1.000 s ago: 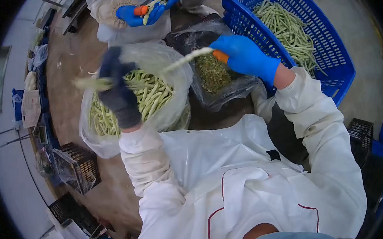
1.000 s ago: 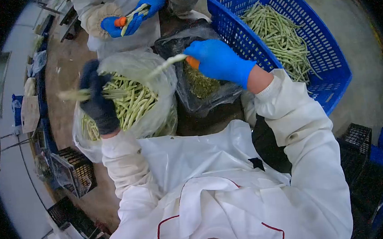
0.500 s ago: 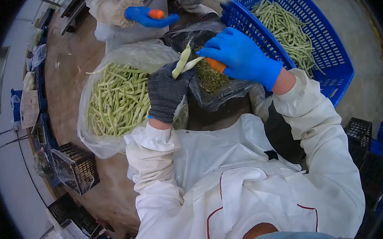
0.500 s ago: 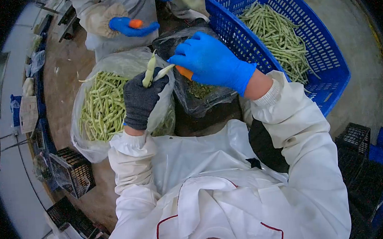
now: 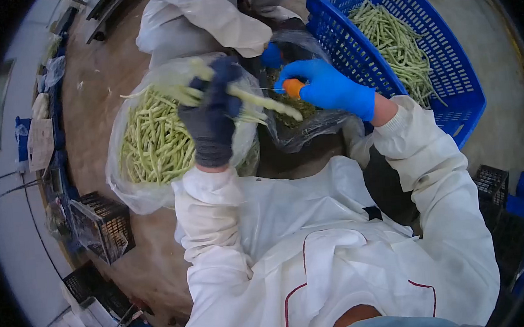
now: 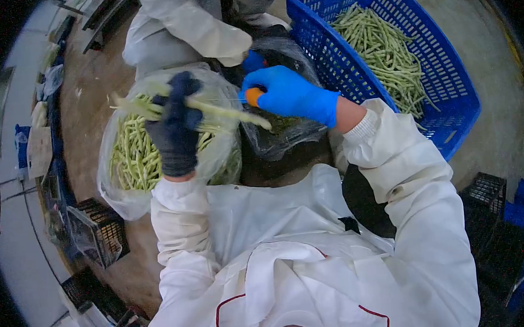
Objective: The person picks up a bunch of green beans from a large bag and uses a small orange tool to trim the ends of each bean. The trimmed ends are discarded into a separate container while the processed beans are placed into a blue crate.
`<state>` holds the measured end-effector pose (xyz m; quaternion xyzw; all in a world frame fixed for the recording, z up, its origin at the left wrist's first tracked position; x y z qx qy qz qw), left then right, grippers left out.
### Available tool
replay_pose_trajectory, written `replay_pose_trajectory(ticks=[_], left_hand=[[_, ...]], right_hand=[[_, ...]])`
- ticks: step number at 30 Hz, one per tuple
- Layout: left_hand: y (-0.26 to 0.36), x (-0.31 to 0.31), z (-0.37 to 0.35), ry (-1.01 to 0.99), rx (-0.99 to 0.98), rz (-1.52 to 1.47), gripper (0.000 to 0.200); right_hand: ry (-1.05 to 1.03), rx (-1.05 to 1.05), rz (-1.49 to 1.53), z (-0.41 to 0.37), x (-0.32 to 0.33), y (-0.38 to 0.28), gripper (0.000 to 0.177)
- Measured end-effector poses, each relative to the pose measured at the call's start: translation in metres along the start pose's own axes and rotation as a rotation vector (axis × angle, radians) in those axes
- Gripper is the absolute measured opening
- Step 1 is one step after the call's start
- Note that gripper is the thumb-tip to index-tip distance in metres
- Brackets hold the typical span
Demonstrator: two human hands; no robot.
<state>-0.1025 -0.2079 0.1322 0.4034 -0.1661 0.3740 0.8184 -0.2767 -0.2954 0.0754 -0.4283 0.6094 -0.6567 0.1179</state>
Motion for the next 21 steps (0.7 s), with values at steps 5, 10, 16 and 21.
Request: replay_pose_trajectory(ticks=[5,10,16,21], left_hand=[[-0.064,0.078,-0.015,0.405,0.339,-0.33,0.036],[-0.073,0.111,-0.024,0.763,0.444,-0.812,0.032],[-0.084,0.122,-0.027,0.681,0.357,-0.911,0.034],[-0.054,0.05,-0.012,0.231,0.444,-0.712,0.022]], right_hand=[[-0.108,-0.165,-0.707,0.005,0.007,0.068,0.021],[-0.358,-0.37,-1.055,0.001,0.007,0.123,0.027],[-0.26,-0.428,-0.978,0.008,0.023,0.126,0.032],[0.057,-0.1,-0.478,0.019,0.029,0.048,0.038]])
Point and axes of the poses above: each hand's wrist, its own z-axis towards the middle knuckle, its own x-axis out of the back of the hand, y = z × x, the point moved 7 cm from there along z, towards the middle knuckle, and after that the axes turned 9 degrees about -x, right-handed, at the moved point
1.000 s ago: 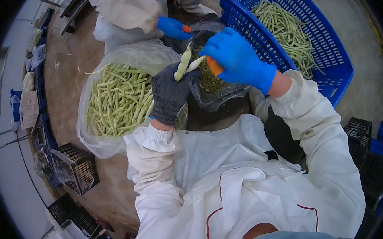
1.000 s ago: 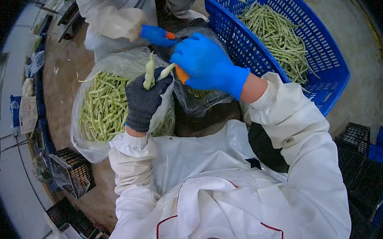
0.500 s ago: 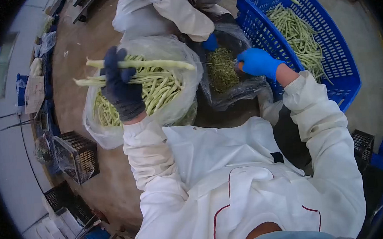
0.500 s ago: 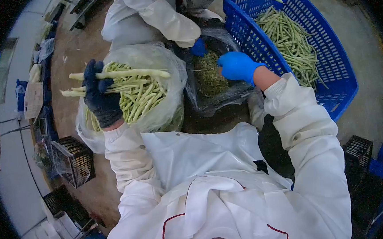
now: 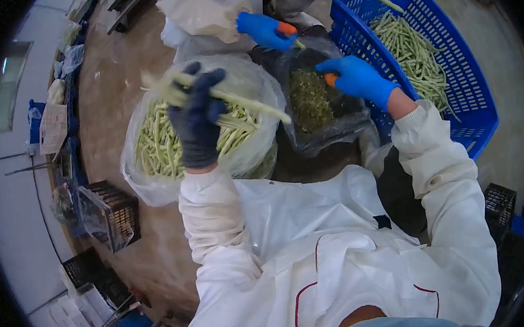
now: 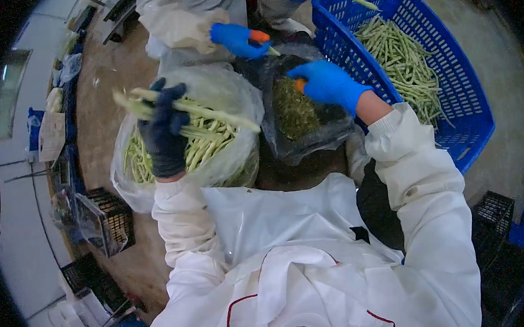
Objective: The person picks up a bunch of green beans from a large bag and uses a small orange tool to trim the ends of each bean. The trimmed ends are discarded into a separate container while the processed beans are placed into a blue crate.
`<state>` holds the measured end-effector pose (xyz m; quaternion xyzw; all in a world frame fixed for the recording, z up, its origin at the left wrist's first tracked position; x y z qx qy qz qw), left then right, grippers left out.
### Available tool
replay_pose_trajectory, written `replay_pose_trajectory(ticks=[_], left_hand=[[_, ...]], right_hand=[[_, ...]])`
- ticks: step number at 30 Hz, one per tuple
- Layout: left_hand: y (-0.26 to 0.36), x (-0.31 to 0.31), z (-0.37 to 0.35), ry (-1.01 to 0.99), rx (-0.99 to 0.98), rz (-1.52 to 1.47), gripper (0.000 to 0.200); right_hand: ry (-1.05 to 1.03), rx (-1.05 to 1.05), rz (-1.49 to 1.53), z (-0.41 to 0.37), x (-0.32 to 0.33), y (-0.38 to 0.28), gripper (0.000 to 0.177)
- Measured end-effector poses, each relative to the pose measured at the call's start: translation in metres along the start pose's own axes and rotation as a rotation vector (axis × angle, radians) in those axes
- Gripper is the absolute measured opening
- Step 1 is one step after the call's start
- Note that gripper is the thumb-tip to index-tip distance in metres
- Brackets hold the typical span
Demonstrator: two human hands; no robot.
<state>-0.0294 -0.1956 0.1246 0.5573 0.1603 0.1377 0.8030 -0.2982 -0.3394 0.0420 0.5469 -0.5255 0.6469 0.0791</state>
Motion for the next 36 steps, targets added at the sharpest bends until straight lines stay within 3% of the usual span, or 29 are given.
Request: replay_pose_trajectory(ticks=[3,7,11,17,20,23,26,29,31,32,36], left_hand=[[-0.013,-0.054,-0.014,-0.184,0.176,0.045,0.02],[-0.031,-0.083,-0.031,-0.208,0.413,0.065,0.019],[-0.048,-0.091,-0.042,-0.36,0.509,0.119,0.027],[-0.051,-0.098,-0.044,-0.506,0.068,0.373,0.028],[-0.053,-0.095,-0.043,-0.524,0.07,0.453,0.027],[-0.053,-0.093,-0.041,-0.565,-0.057,0.57,0.026],[-0.059,-0.092,-0.046,-0.562,-0.085,0.472,0.023],[-0.042,-0.097,-0.048,-0.538,0.154,0.34,0.023],[-0.035,-0.086,-0.042,-0.374,0.32,0.099,0.024],[-0.033,-0.08,-0.041,-0.288,0.399,-0.022,0.025],[-0.009,-0.046,-0.015,-0.085,0.116,-0.185,0.028]], right_hand=[[0.074,0.183,0.33,-0.007,0.02,-0.039,0.037],[0.075,0.293,0.567,-0.028,0.038,-0.075,0.031],[0.042,0.421,0.42,-0.039,0.04,-0.084,0.029],[-0.044,0.423,0.21,-0.042,0.027,-0.079,0.024],[-0.049,0.433,0.215,-0.043,0.022,-0.078,0.023],[-0.08,0.407,0.22,-0.045,0.023,-0.081,0.024],[-0.048,0.373,0.248,-0.043,0.019,-0.079,0.022],[-0.069,0.237,0.399,-0.038,0.014,-0.077,0.02],[-0.134,0.119,0.541,-0.033,0.014,-0.073,0.019],[-0.094,0.095,0.459,-0.031,0.015,-0.069,0.02],[-0.037,0.008,0.143,-0.018,0.005,-0.037,0.021]])
Point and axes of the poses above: each hand's wrist, its own z-axis towards the middle knuckle, its own x-axis out of the back of the hand, y = z × x, the point moved 7 cm from there along z, towards the middle knuckle, and after that the axes turned 9 degrees about -x, right-handed, at the moved point
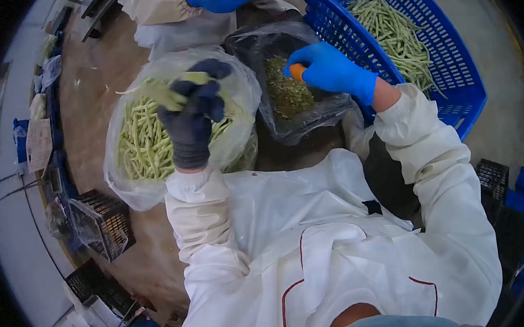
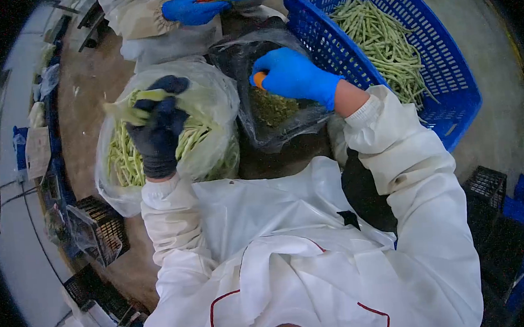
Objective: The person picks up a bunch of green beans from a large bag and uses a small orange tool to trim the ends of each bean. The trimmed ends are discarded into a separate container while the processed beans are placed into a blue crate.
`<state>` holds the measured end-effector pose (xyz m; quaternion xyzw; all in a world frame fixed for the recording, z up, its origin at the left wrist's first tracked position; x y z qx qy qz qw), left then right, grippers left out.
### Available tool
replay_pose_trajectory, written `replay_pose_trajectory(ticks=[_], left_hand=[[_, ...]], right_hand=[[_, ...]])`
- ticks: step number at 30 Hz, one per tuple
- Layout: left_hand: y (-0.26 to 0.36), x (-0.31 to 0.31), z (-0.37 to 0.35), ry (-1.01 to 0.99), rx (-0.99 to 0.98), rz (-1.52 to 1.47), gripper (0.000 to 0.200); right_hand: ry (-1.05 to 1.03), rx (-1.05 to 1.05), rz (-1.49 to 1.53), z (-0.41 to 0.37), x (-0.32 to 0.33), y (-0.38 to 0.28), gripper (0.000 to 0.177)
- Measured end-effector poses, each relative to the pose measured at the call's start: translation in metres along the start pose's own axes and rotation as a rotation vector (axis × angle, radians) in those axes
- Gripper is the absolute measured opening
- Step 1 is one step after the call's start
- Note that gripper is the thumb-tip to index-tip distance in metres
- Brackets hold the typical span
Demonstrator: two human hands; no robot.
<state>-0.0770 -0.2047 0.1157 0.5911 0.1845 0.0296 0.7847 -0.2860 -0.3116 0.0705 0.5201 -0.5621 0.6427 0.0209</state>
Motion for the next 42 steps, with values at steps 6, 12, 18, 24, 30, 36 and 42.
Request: replay_pose_trajectory(ticks=[6,12,18,24,30,36,42], left_hand=[[0.017,0.028,0.0,0.163,-0.003,-0.318,0.038],[-0.007,-0.006,-0.004,-0.142,0.158,-0.362,0.044],[-0.024,-0.026,-0.009,-0.153,0.266,-0.137,0.042],[-0.03,-0.038,-0.014,-0.148,0.269,-0.039,0.036],[-0.029,-0.042,-0.016,-0.133,0.33,-0.091,0.035],[-0.04,-0.024,-0.01,-0.059,0.271,-0.039,0.038],[-0.018,0.015,0.002,0.0,0.143,-0.54,0.043]], right_hand=[[0.01,0.007,-0.453,0.0,-0.022,0.048,0.024],[0.094,0.069,-0.079,0.007,0.0,0.001,0.034],[0.219,0.389,0.38,-0.02,0.025,-0.07,0.03],[0.321,0.481,0.254,-0.017,0.017,-0.071,0.023],[0.341,0.47,0.221,-0.018,0.009,-0.07,0.02],[0.304,0.601,-0.096,-0.027,0.002,-0.084,0.021],[0.1,0.58,-0.463,-0.034,-0.026,-0.068,0.021]])
Point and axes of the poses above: each hand's wrist, its own z-axis towards the middle knuckle, its own x-axis out of the back of the hand, y = z × x, the point moved 7 cm from there along z, towards the middle knuckle, and after that the axes turned 9 degrees about -x, right-handed, at the moved point
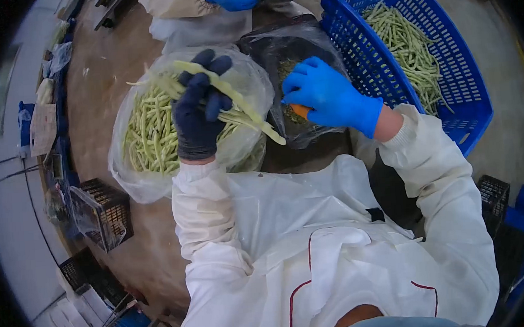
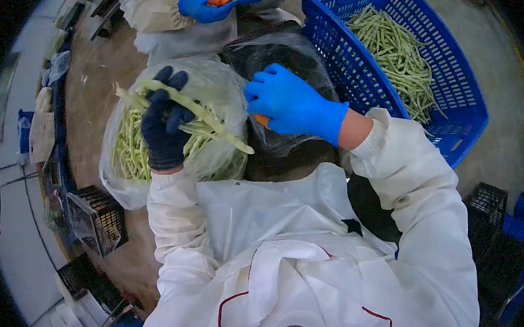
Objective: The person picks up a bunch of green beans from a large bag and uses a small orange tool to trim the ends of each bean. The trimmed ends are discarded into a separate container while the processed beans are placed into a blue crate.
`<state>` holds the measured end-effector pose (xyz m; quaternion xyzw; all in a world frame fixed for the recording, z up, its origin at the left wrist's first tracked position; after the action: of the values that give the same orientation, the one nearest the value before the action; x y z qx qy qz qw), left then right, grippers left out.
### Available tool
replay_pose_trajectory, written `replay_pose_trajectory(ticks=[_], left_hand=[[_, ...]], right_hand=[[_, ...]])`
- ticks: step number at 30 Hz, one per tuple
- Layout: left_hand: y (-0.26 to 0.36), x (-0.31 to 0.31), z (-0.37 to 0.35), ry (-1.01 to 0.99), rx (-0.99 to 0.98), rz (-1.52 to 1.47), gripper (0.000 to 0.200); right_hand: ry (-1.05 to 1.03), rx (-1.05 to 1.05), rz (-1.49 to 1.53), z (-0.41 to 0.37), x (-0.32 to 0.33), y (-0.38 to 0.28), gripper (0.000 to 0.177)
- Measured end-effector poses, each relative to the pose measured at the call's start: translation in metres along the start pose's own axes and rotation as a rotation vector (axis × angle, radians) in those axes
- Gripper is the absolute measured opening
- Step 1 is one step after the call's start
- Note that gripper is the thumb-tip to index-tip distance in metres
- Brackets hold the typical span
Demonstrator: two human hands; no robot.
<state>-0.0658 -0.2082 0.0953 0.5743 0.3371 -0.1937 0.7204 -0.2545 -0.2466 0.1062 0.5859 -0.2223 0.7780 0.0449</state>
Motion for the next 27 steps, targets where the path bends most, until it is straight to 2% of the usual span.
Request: replay_pose_trajectory(ticks=[1,4,7,10,13,16,17,20,21,24,26,27], left_hand=[[0.011,0.0,0.0,-0.037,-0.037,-0.038,0.044],[0.025,0.003,-0.002,-0.078,-0.093,-0.067,0.046],[0.019,0.0,-0.004,-0.078,-0.042,-0.047,0.047],[0.001,-0.011,-0.006,-0.111,0.031,-0.068,0.049],[-0.017,-0.025,-0.008,-0.16,0.074,-0.094,0.049],[-0.03,-0.032,-0.006,-0.156,0.155,0.08,0.052],[-0.03,-0.036,-0.006,-0.137,0.145,0.101,0.049],[-0.018,-0.034,-0.001,-0.059,0.072,0.291,0.04],[-0.017,-0.03,-0.001,-0.033,0.044,0.358,0.038],[-0.014,-0.026,-0.001,-0.006,-0.02,0.587,0.032],[-0.014,-0.03,-0.003,-0.06,-0.04,0.777,0.031],[-0.016,-0.029,-0.003,-0.052,-0.019,0.741,0.03]], right_hand=[[-0.089,-0.028,-0.021,-0.003,-0.011,0.004,0.022],[-0.102,-0.097,-0.051,-0.019,-0.036,0.027,0.028],[-0.136,-0.386,0.034,-0.022,-0.034,0.051,0.034],[-0.126,-0.497,0.512,-0.009,-0.014,0.047,0.043],[-0.13,-0.38,1.045,0.004,-0.003,0.019,0.037],[-0.277,-0.473,1.198,0.006,-0.023,0.0,0.04],[-0.339,-0.587,1.168,0.004,-0.026,0.002,0.037],[-0.171,-0.59,0.89,0.002,-0.013,0.015,0.033],[-0.055,-0.511,0.778,0.002,-0.003,0.015,0.029],[-0.01,-0.459,0.726,0.0,-0.007,0.019,0.028],[-0.051,-0.447,0.663,-0.002,-0.009,0.022,0.032],[-0.07,-0.44,0.631,-0.002,-0.01,0.024,0.035]])
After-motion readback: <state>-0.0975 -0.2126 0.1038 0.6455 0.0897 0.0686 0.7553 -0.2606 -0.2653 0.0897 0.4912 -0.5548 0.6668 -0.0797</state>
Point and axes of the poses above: each hand's wrist, its own z-axis towards the middle knuckle, its own x-axis out of the back of the hand, y = z × x, the point moved 7 cm from there along z, towards the middle knuckle, and after that the axes turned 9 degrees about -x, right-handed, at the moved point
